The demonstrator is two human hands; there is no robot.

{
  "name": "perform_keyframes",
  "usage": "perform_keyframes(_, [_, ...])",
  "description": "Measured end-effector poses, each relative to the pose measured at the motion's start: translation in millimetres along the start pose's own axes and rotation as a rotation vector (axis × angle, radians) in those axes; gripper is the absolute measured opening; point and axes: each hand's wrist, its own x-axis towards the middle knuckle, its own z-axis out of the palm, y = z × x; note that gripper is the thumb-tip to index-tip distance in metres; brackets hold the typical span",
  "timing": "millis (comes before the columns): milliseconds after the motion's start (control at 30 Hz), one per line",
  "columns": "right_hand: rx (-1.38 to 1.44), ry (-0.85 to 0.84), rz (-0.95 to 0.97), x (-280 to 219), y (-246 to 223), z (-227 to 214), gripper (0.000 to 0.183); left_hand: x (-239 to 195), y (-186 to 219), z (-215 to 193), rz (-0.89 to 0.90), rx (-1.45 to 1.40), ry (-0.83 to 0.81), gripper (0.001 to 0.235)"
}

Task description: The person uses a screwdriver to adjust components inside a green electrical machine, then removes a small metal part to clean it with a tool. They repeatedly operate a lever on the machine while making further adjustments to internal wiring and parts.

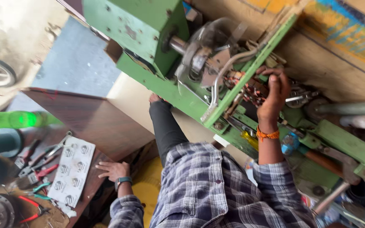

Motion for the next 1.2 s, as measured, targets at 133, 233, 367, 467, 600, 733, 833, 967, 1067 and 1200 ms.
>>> perform_keyframes(133, [0.026, 0.016, 0.032, 1.2, -5.8, 4.3, 0.015, -3.0, 5.8, 1.1, -0.023, -0.022, -0.041, 0.122])
perform_keyframes(233, [-0.065, 0.147, 0.050, -3.5, 1.9, 0.2, 0.016, 0.0, -3.2, 6.9, -0.002, 0.023, 0.006, 0.126])
perform_keyframes(367, [-0.097, 0.158, 0.030, -7.7, 12.4, -10.3, 0.016, 2.6, -7.6, 24.9, 0.028, 0.008, 0.077, 0.126])
perform_keyframes(467, [-0.198, 0.115, -0.004, -5.9, 7.4, -9.4, 0.019, -0.7, -8.4, 29.9, 0.097, 0.044, 0.211, 0.128])
perform_keyframes(600, [-0.244, 0.102, 0.008, 1.9, -6.9, 0.3, 0.020, -4.7, -1.5, 19.3, 0.049, -0.064, 0.129, 0.124])
perform_keyframes(733, [-0.281, 0.038, -0.007, 0.0, -15.6, 5.7, 0.024, -11.4, -10.4, 3.1, 0.212, 0.305, 0.243, 0.113])
perform_keyframes(833, [-0.162, 0.038, -0.026, 12.7, -15.0, 6.5, 0.025, -7.9, 20.4, 1.5, 0.329, 0.367, 0.174, 0.112])
perform_keyframes(967, [0.039, 0.057, 0.115, -5.1, -6.8, 8.3, 0.025, -3.0, -14.7, -7.3, 0.279, 0.463, -0.021, 0.107])
perform_keyframes(1067, [-0.061, 0.083, 0.011, 2.3, -3.9, 7.4, 0.029, 17.5, 10.2, -12.6, -0.048, -0.043, -0.090, 0.122])
perform_keyframes(1200, [-0.116, 0.147, 0.006, -1.4, 3.3, 0.6, 0.033, 4.8, 7.1, -2.1, 0.090, 0.219, -0.007, 0.121])
